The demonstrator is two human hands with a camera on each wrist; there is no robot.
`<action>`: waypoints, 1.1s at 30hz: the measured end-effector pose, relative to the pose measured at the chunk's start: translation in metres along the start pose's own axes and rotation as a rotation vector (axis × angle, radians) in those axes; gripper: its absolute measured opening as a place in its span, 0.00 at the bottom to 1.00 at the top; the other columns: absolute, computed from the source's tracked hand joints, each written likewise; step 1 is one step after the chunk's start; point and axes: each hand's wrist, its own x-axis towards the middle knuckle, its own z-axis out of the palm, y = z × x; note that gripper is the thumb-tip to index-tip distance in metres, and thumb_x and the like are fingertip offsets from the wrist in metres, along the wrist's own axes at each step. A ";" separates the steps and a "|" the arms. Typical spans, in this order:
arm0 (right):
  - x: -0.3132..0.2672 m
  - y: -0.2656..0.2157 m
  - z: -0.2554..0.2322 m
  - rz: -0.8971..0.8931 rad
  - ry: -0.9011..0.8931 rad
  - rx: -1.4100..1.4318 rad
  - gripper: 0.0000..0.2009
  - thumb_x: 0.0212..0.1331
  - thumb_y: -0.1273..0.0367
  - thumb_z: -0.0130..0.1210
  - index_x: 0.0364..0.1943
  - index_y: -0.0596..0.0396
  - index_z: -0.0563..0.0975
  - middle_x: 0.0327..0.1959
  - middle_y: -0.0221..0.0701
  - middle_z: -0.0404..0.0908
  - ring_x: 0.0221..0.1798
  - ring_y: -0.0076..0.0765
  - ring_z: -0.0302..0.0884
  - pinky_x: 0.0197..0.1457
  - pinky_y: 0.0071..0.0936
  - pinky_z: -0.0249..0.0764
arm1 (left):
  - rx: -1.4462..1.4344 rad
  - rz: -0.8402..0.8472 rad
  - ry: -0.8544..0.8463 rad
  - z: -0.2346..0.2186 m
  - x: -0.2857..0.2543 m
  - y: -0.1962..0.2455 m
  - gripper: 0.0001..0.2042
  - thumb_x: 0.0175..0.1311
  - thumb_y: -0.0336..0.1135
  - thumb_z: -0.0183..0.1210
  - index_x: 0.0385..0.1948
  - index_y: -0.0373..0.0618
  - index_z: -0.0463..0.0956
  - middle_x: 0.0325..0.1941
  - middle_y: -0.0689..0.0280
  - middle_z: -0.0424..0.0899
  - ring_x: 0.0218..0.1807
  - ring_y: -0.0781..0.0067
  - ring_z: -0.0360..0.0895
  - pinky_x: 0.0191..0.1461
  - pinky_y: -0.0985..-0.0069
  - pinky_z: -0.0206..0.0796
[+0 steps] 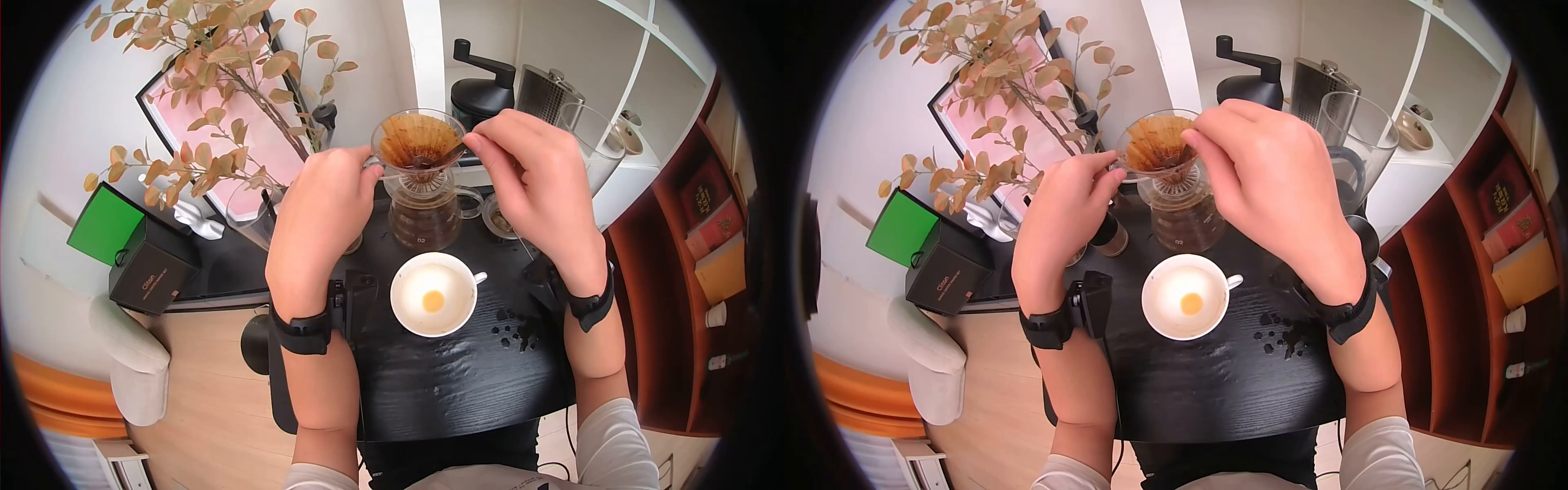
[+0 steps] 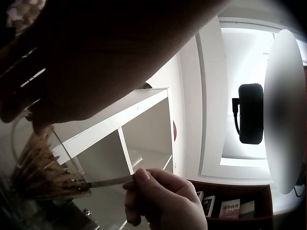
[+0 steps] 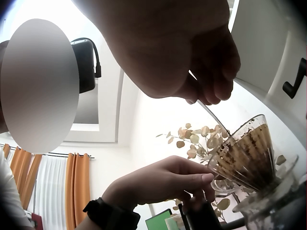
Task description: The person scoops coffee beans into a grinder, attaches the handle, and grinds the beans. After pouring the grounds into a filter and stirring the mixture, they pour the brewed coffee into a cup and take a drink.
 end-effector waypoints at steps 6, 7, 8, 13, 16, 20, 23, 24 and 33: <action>0.000 0.001 0.000 0.015 0.024 0.005 0.07 0.65 0.72 0.62 0.30 0.59 0.80 0.26 0.41 0.78 0.31 0.55 0.79 0.34 0.45 0.74 | -0.031 -0.038 -0.006 0.000 0.000 0.002 0.10 0.72 0.32 0.61 0.39 0.31 0.82 0.37 0.40 0.84 0.45 0.34 0.81 0.48 0.48 0.74; 0.000 0.001 0.000 0.022 0.029 0.023 0.07 0.65 0.72 0.62 0.30 0.60 0.80 0.25 0.41 0.78 0.30 0.55 0.79 0.34 0.45 0.74 | -0.031 -0.038 -0.006 0.000 0.000 0.002 0.10 0.72 0.32 0.61 0.39 0.31 0.82 0.37 0.40 0.84 0.45 0.34 0.81 0.48 0.48 0.74; 0.001 0.001 -0.002 0.022 0.029 0.023 0.07 0.65 0.72 0.62 0.30 0.60 0.80 0.25 0.41 0.78 0.30 0.55 0.79 0.34 0.45 0.74 | -0.026 -0.034 -0.004 0.000 0.000 0.002 0.10 0.72 0.32 0.61 0.39 0.31 0.82 0.37 0.40 0.84 0.45 0.34 0.81 0.48 0.48 0.74; 0.001 0.000 -0.003 0.030 0.037 0.007 0.07 0.65 0.72 0.62 0.30 0.60 0.80 0.26 0.42 0.79 0.31 0.56 0.79 0.34 0.46 0.74 | -0.012 0.004 -0.001 0.002 0.000 -0.002 0.14 0.72 0.32 0.61 0.51 0.29 0.83 0.31 0.43 0.85 0.37 0.43 0.86 0.43 0.60 0.74; -0.001 0.002 0.001 0.029 0.025 -0.041 0.07 0.65 0.72 0.61 0.30 0.59 0.79 0.26 0.41 0.79 0.31 0.56 0.79 0.34 0.46 0.74 | -0.014 0.019 0.021 0.002 0.000 -0.002 0.14 0.73 0.32 0.60 0.50 0.29 0.83 0.30 0.43 0.85 0.36 0.43 0.85 0.43 0.60 0.74; 0.001 0.003 -0.001 0.019 0.044 -0.101 0.07 0.66 0.72 0.61 0.30 0.59 0.79 0.27 0.40 0.79 0.31 0.56 0.80 0.34 0.46 0.75 | -0.026 -0.003 0.002 0.001 0.000 0.000 0.11 0.72 0.32 0.60 0.44 0.30 0.82 0.33 0.42 0.84 0.41 0.38 0.83 0.45 0.54 0.74; 0.001 0.002 -0.001 0.018 0.078 -0.087 0.07 0.66 0.71 0.61 0.30 0.58 0.79 0.27 0.40 0.79 0.31 0.55 0.80 0.34 0.45 0.75 | -0.022 -0.005 -0.002 0.001 0.001 -0.002 0.11 0.72 0.32 0.60 0.43 0.30 0.82 0.33 0.42 0.84 0.41 0.37 0.82 0.45 0.53 0.73; 0.000 0.001 0.001 0.018 0.070 -0.092 0.07 0.66 0.71 0.61 0.30 0.58 0.79 0.27 0.40 0.79 0.31 0.55 0.80 0.34 0.45 0.75 | -0.004 0.019 0.003 0.002 0.001 -0.003 0.13 0.72 0.32 0.60 0.48 0.29 0.82 0.30 0.43 0.84 0.37 0.41 0.84 0.42 0.59 0.74; 0.001 -0.004 -0.006 0.033 0.051 -0.031 0.08 0.66 0.71 0.61 0.30 0.59 0.79 0.26 0.41 0.79 0.31 0.55 0.80 0.34 0.46 0.74 | -0.041 -0.022 0.001 0.001 -0.001 0.000 0.11 0.72 0.33 0.60 0.39 0.31 0.82 0.36 0.41 0.83 0.46 0.34 0.81 0.48 0.48 0.74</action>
